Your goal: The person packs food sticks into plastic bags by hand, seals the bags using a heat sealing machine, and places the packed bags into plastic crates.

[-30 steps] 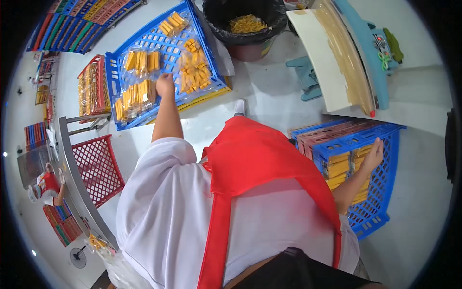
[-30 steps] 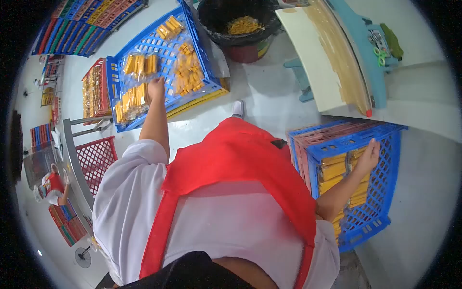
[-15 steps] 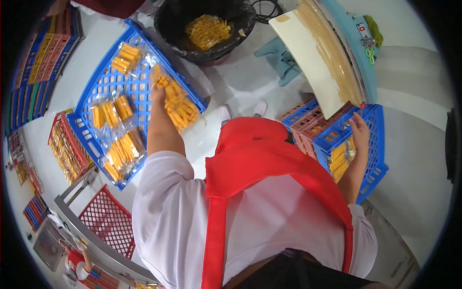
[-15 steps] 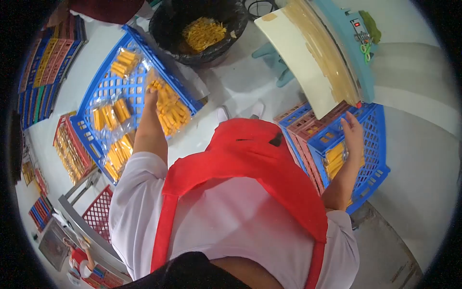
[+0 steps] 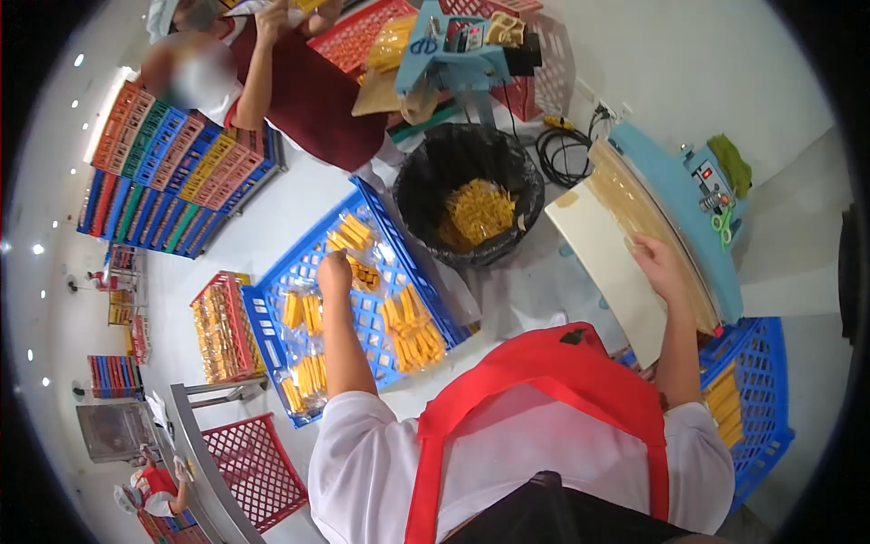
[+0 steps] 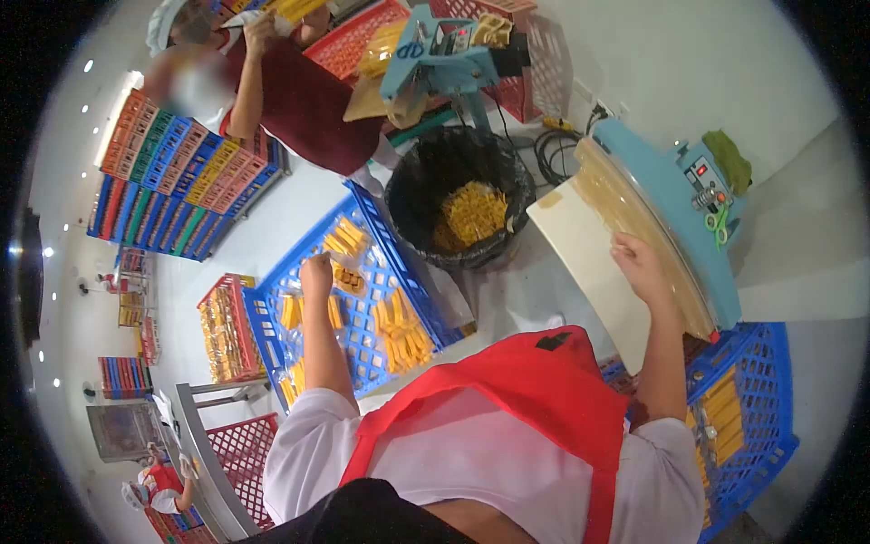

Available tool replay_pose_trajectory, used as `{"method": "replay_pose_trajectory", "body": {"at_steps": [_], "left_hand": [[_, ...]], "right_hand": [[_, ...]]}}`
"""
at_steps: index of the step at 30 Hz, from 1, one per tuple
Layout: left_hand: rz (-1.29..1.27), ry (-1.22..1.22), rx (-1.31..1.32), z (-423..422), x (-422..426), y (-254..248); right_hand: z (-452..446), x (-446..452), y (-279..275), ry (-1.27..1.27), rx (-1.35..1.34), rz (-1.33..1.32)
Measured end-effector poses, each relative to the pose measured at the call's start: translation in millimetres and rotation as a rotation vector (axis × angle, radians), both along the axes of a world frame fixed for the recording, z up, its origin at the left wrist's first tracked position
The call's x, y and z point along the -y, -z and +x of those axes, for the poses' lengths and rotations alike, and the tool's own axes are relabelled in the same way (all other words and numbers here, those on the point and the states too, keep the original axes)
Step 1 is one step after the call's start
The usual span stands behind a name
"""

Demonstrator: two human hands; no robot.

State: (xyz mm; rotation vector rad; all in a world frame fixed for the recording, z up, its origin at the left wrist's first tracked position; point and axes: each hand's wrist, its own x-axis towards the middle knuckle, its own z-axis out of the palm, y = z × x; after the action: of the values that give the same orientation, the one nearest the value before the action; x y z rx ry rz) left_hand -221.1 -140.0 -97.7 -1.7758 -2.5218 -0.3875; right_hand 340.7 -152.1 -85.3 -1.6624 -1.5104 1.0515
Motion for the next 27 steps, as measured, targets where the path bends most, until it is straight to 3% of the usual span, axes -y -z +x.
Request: {"method": "replay_pose_trajectory", "body": {"at_steps": [6,10,12,14,15,17,21,23,25,27], "left_hand": [[0.113,0.293,0.051,104,-20,-124],[0.065,0.488,0.297,183,-21,-184],[0.018,0.570,0.378,214,-22,-198],[-0.075,0.697,0.492,240,-26,-204],[-0.079,0.710,0.484,251,-28,-207],[-0.138,0.841,0.617,268,-29,-210],[-0.215,0.951,0.836,276,-39,-210],[-0.283,0.946,0.839,282,-40,-221],[-0.263,1.173,0.871,279,-48,-219],[-0.305,1.174,0.916,277,-62,-224]], "right_hand": [[-46,-70,-8,-0.319,-0.311,0.089],[-73,-91,-9,-0.250,-0.596,-0.162],[-78,-92,0,-0.171,-0.741,-0.247],[-80,-90,12,-0.353,-1.067,-0.554],[-78,-84,13,-0.345,-1.076,-0.544],[-72,-68,15,-0.630,-1.302,-0.652],[-71,-46,32,-0.668,-1.417,-0.646],[-82,-42,40,-0.586,-1.624,-0.693],[-89,-30,32,-0.543,-1.677,-0.704],[-96,-36,38,-0.760,-1.738,-0.690]]}}
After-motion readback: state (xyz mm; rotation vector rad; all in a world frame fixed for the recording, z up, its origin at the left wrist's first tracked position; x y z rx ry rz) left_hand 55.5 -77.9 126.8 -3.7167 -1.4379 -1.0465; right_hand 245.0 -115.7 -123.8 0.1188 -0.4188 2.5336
